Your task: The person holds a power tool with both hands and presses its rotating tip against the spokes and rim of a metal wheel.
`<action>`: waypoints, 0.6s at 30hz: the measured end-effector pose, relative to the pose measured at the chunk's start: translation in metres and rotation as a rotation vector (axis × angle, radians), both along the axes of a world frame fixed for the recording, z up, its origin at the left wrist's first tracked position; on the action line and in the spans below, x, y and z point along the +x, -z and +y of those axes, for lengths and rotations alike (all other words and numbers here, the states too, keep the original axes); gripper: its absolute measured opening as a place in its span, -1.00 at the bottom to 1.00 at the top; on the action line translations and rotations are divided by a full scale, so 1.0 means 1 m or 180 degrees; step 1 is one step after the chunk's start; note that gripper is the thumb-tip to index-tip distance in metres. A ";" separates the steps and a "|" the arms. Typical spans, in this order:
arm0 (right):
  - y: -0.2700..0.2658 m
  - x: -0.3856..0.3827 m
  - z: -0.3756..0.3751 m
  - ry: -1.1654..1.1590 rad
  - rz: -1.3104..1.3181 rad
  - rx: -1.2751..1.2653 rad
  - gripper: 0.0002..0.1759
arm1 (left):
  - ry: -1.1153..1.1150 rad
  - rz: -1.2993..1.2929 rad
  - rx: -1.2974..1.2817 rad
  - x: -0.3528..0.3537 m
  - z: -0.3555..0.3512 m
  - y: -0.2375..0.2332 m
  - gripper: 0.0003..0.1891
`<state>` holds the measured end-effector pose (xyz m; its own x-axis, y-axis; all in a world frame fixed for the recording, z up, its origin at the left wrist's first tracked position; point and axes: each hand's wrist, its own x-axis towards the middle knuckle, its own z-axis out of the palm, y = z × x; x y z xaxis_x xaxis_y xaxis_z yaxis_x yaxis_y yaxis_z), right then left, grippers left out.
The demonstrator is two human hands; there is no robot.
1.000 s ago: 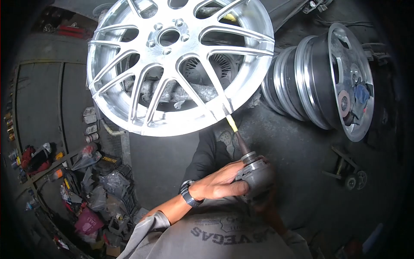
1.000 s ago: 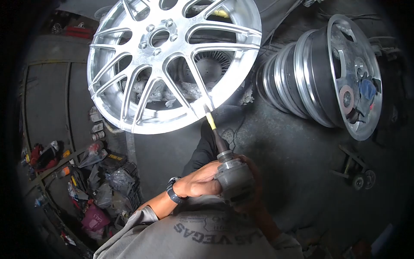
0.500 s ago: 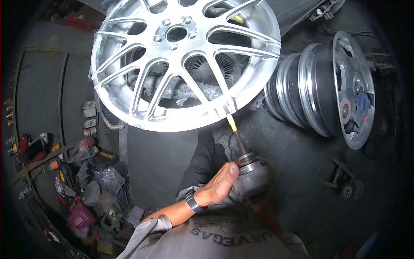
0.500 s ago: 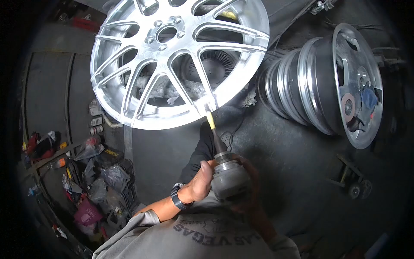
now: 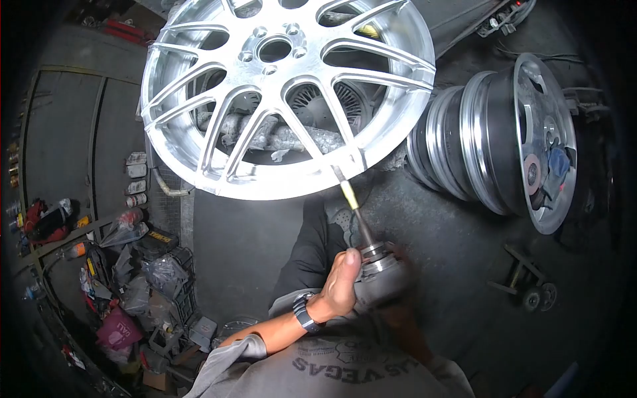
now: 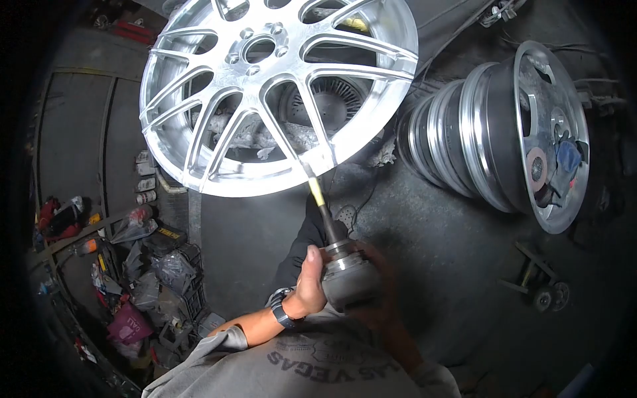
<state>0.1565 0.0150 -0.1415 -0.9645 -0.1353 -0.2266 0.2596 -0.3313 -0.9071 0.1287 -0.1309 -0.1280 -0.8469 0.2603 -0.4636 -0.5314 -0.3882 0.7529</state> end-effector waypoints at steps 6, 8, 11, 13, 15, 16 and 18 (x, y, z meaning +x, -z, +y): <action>0.020 0.011 0.001 0.0256 0.0351 0.0571 0.14 | -0.0062 0.0141 -0.0220 -0.006 0.008 -0.002 -0.29; 0.029 0.019 0.009 0.0146 -0.0032 0.0211 0.13 | -0.0017 0.0192 -0.0321 -0.006 0.009 -0.001 -0.29; 0.028 0.012 0.012 -0.0131 0.0124 0.0110 0.13 | -0.0278 0.0125 -0.0149 0.003 0.009 0.003 -0.31; 0.028 0.010 0.009 -0.0276 0.0665 0.0364 0.12 | -0.0414 0.0314 -0.0235 0.005 0.008 0.006 -0.32; 0.034 0.018 0.004 0.0013 0.0269 -0.0091 0.13 | -0.0381 0.0121 -0.0098 0.007 0.009 0.010 -0.32; 0.033 0.018 0.003 0.0021 0.0270 -0.0096 0.13 | -0.0350 -0.0063 0.0053 0.007 0.010 0.011 -0.32; 0.028 0.013 0.002 0.0110 0.0272 -0.0088 0.11 | -0.0336 -0.0091 0.0158 0.001 0.010 0.004 -0.31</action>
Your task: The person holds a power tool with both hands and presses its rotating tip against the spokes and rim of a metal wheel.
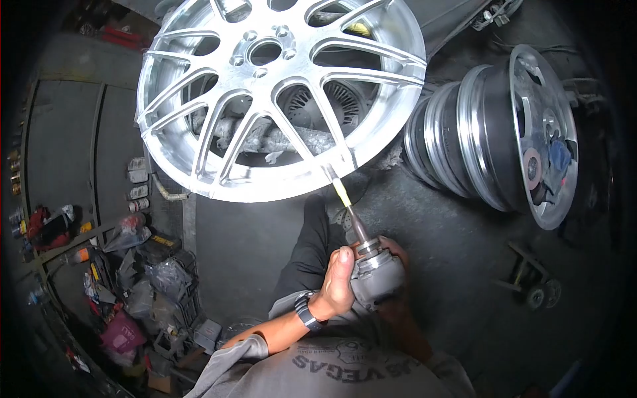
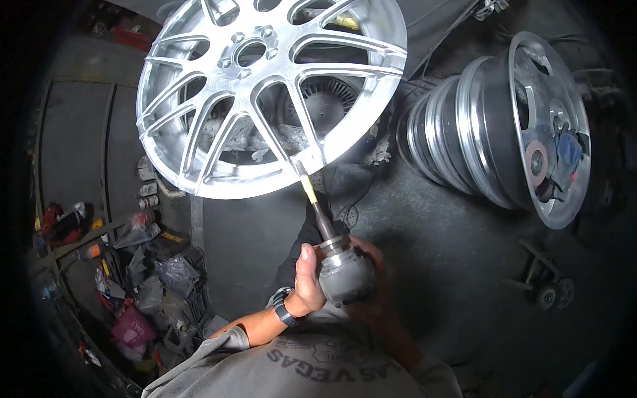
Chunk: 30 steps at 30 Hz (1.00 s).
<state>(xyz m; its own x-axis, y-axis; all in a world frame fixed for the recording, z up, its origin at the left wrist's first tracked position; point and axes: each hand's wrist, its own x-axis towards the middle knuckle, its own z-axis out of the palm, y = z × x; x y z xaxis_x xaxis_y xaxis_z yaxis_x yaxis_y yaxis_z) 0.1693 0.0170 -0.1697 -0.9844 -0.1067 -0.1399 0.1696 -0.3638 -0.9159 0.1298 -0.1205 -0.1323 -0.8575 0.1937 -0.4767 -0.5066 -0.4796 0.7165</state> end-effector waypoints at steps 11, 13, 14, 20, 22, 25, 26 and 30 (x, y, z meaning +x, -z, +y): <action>-0.002 0.000 0.007 -0.0185 0.0380 0.0686 0.03 | -0.0053 -0.0014 -0.0156 0.019 0.010 0.005 -0.27; -0.002 -0.001 0.004 -0.0075 0.0351 0.0637 0.00 | -0.0036 0.0058 -0.0202 0.016 0.009 0.004 -0.26; -0.003 -0.005 0.004 -0.0086 0.0397 0.0590 -0.02 | -0.0006 0.0141 -0.0235 0.013 0.010 0.004 -0.26; 0.004 -0.006 0.006 -0.0119 0.0426 0.0721 -0.08 | 0.0014 0.0337 -0.0284 0.005 0.009 0.005 -0.23; 0.002 0.000 0.008 -0.0139 0.0357 0.0670 -0.10 | 0.0147 0.0429 -0.0233 0.011 0.008 0.010 -0.25; -0.013 0.007 0.012 -0.0156 0.0119 0.0592 -0.21 | 0.0298 0.0356 -0.0252 0.025 0.011 0.010 -0.33; -0.019 0.008 0.013 -0.0162 0.0041 0.0567 -0.24 | 0.0292 0.0355 -0.0246 0.030 0.013 0.010 -0.33; -0.038 -0.001 0.007 0.0063 0.0011 0.0138 -0.34 | 0.0276 0.0519 -0.0636 0.023 0.014 -0.005 -0.35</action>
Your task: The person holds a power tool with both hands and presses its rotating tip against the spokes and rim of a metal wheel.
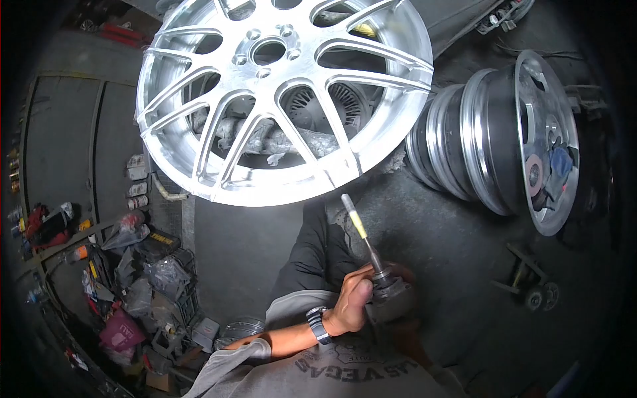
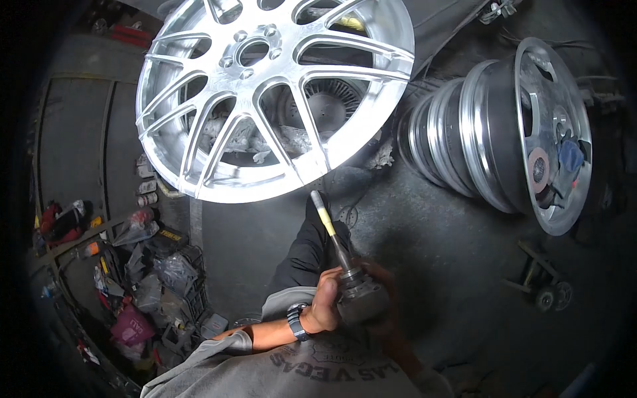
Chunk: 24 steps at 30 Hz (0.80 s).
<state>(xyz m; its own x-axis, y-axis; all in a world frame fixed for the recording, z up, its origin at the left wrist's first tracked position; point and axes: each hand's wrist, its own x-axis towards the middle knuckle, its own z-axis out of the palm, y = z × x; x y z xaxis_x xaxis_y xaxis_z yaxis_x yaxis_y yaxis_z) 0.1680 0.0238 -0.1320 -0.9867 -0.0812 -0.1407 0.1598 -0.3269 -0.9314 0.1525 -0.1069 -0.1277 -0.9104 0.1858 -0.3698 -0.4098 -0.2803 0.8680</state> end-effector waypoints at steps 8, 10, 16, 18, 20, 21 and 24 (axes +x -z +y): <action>0.004 0.000 -0.002 0.0002 -0.0422 0.0314 -0.24 | 0.0106 0.0778 -0.0062 -0.017 -0.009 0.016 -0.36; 0.010 0.001 -0.005 0.0089 -0.0532 -0.0263 -0.12 | 0.0072 0.0741 -0.0006 -0.020 -0.009 0.012 -0.37; 0.009 -0.006 -0.012 0.0211 -0.0721 0.0188 0.06 | 0.0043 0.0774 -0.0009 -0.022 -0.009 0.018 -0.42; 0.017 -0.003 -0.012 0.0311 -0.0638 0.0195 0.09 | -0.0007 0.0822 -0.0060 -0.021 -0.010 0.022 -0.43; 0.021 -0.003 -0.013 0.0376 -0.0690 0.0106 0.09 | 0.0047 0.1001 -0.0239 -0.019 -0.009 0.028 -0.48; 0.022 -0.003 -0.013 0.0454 -0.0739 0.0010 0.09 | 0.0037 0.1001 -0.0239 -0.019 -0.010 0.030 -0.48; 0.023 -0.008 -0.012 0.0417 -0.0748 -0.0106 0.09 | 0.0174 0.0821 -0.0249 -0.020 -0.010 0.028 -0.52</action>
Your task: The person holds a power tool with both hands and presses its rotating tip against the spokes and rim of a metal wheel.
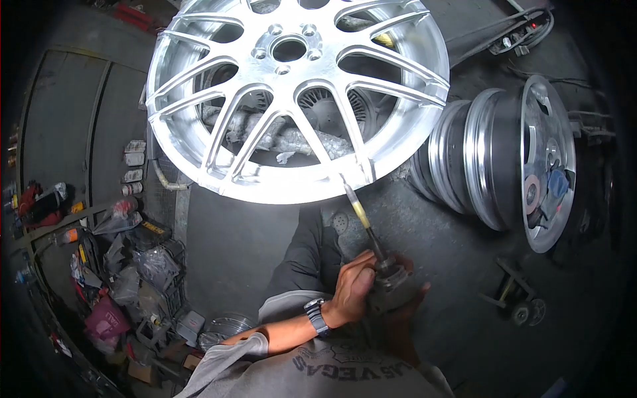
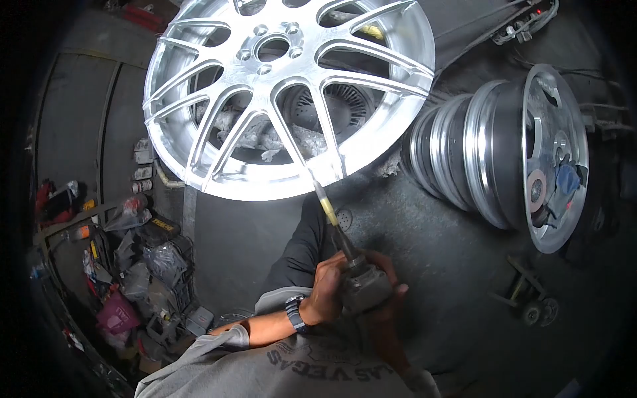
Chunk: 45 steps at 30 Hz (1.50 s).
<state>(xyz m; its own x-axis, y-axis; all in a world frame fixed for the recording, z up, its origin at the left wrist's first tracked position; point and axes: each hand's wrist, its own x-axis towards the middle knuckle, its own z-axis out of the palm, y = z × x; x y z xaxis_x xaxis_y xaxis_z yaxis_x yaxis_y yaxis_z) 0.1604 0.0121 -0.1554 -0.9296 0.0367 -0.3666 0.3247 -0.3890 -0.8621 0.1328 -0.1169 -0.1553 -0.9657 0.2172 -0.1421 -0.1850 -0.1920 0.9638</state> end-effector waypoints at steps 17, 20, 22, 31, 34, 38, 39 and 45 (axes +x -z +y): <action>-0.030 -0.009 0.005 -0.0085 -0.0251 0.0517 0.10 | -0.0173 -0.0437 0.0345 -0.003 0.012 -0.024 -0.50; -0.048 -0.017 0.004 -0.0046 -0.0500 0.0384 0.10 | -0.0208 -0.1054 0.0793 0.002 0.016 -0.022 -0.50; -0.058 -0.024 0.001 -0.0016 -0.0685 0.0367 0.09 | -0.0128 -0.1253 0.0705 0.017 0.018 -0.008 -0.48; -0.104 -0.062 -0.012 0.0166 -0.1060 -0.0266 0.00 | -0.0638 -0.2425 0.2137 -0.027 0.016 -0.066 -0.32; -0.107 -0.072 -0.012 0.0168 -0.1065 -0.0236 -0.06 | -0.0608 -0.2432 0.2520 -0.038 0.013 -0.068 -0.28; -0.103 -0.072 -0.004 -0.0038 -0.1143 -0.0224 -0.10 | -0.0673 -0.2512 0.2149 -0.048 0.013 -0.078 -0.13; -0.101 -0.071 -0.002 -0.0105 -0.1069 -0.0200 -0.11 | -0.0660 -0.2513 0.2145 -0.048 0.013 -0.080 -0.13; -0.098 -0.045 0.002 -0.0254 -0.0738 0.0143 -0.08 | -0.0763 -0.2769 0.1916 -0.018 0.015 -0.076 -0.16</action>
<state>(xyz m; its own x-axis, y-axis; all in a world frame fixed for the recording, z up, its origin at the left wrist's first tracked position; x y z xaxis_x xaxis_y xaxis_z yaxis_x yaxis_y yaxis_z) 0.1156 0.0145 -0.0574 -0.8214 -0.0124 -0.5702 0.5440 -0.3172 -0.7768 0.1152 -0.1019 -0.0796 -0.6121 0.2995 -0.7319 -0.6542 -0.7117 0.2559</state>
